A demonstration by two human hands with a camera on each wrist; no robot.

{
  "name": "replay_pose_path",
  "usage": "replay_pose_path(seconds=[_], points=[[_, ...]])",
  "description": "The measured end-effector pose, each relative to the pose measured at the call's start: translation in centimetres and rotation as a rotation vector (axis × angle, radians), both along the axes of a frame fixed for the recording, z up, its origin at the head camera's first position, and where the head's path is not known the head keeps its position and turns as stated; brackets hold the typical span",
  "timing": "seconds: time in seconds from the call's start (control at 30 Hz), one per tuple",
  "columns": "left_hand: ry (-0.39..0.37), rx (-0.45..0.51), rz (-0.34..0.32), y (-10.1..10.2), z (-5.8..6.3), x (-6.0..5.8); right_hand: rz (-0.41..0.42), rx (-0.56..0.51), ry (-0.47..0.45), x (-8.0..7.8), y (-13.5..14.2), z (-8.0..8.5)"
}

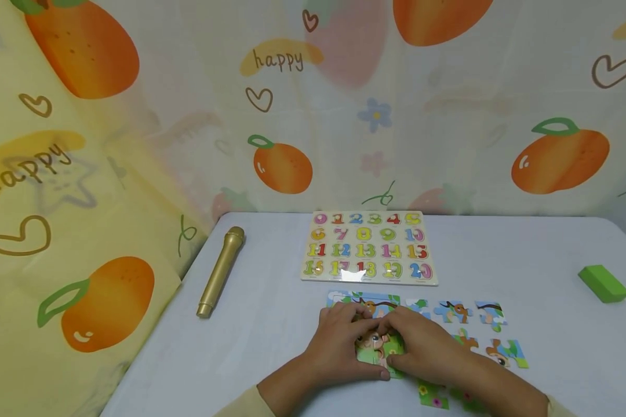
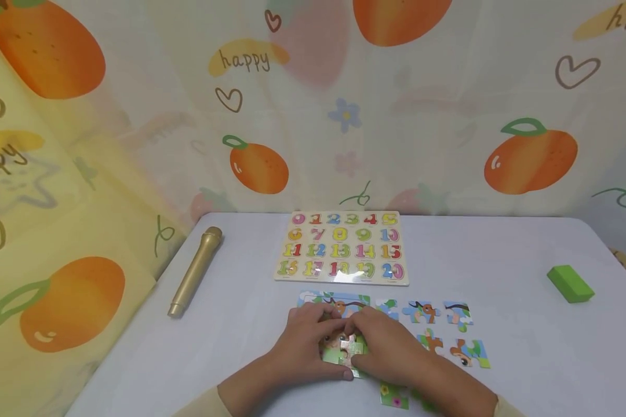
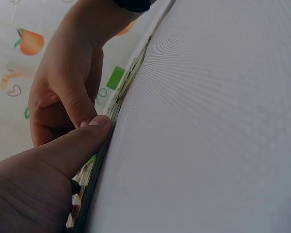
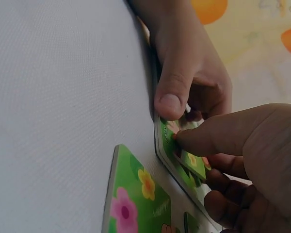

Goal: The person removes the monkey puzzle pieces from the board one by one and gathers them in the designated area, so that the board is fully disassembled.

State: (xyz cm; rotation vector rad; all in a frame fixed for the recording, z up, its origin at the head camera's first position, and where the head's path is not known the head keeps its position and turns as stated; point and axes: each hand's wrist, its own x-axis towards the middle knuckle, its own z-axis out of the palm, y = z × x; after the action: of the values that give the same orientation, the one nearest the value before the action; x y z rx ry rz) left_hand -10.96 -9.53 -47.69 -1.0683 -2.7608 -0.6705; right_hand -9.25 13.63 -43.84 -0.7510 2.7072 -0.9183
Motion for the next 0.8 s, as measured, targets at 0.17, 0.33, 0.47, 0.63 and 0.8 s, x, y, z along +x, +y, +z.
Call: replay_pose_path(seconds=[0.17,0.33,0.47,0.63,0.8], points=[[-0.004,-0.002,0.003,0.1,0.0,0.0,-0.007,-0.009,-0.035,0.0,-0.1,0.1],[-0.001,-0.010,0.004,0.0,-0.2,-0.1,0.030,-0.052,-0.076,0.0,-0.1,0.0],[0.007,-0.010,0.003,0.1,-0.2,-0.2,0.043,-0.096,-0.080,0.0,0.1,0.0],[0.011,-0.007,0.001,0.0,-0.2,-0.2,0.054,-0.150,-0.080,0.0,0.4,-0.1],[0.020,-0.011,0.000,0.0,-0.3,-0.1,0.056,-0.192,-0.095,0.2,0.9,-0.1]])
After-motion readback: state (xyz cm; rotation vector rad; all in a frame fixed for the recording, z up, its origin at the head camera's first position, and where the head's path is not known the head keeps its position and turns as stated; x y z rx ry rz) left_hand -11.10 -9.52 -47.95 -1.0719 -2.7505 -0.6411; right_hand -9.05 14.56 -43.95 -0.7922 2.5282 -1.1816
